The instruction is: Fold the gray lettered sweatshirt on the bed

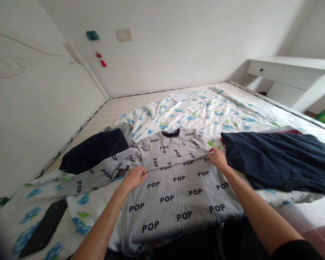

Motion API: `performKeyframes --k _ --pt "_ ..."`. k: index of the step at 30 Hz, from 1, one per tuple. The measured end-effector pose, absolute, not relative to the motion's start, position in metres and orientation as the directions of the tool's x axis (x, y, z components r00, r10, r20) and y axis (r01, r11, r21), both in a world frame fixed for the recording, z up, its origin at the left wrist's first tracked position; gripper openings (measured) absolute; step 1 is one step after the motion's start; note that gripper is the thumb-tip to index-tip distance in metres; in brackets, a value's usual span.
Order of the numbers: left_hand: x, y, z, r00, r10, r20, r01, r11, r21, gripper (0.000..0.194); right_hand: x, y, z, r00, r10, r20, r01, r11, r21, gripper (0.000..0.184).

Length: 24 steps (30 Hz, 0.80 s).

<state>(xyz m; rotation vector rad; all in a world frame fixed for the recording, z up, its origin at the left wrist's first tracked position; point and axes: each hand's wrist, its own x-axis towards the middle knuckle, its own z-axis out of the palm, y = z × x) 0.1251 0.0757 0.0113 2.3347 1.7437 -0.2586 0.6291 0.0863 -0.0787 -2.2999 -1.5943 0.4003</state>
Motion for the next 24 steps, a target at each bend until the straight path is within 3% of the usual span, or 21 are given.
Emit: performKeyframes --k 5,8,12,17,21,24 --pt "0.133 0.075 0.009 0.321 0.937 -0.136 0.94 -0.298 0.164 0.047 0.641 0.096 -0.099 0.449 0.882 -0.144 0.751 -0.46 -0.473 0.05" --pt "0.135 0.075 -0.001 0.367 0.898 -0.243 0.922 -0.317 0.222 0.063 0.649 0.105 -0.108 0.459 0.867 -0.193 0.707 -0.487 -0.513 0.048" --pt "0.137 0.071 -0.016 0.3 0.858 -0.417 0.952 -0.245 0.181 0.085 0.65 0.121 -0.114 0.446 0.874 -0.192 0.645 -0.463 -0.608 0.046" --pt "0.136 0.073 -0.023 0.26 0.83 -0.494 0.965 -0.213 0.151 0.095 0.65 0.15 -0.121 0.456 0.856 -0.244 0.496 -0.473 -0.729 0.04" --pt "0.135 0.077 -0.022 0.246 0.811 -0.531 0.969 -0.196 0.15 0.097 0.654 0.178 -0.124 0.427 0.85 -0.309 0.515 -0.509 -0.689 0.056" --pt "0.134 0.08 -0.026 0.242 0.796 -0.555 0.97 -0.176 0.17 0.098 0.656 0.198 -0.125 0.405 0.861 -0.307 0.567 -0.5 -0.655 0.057"
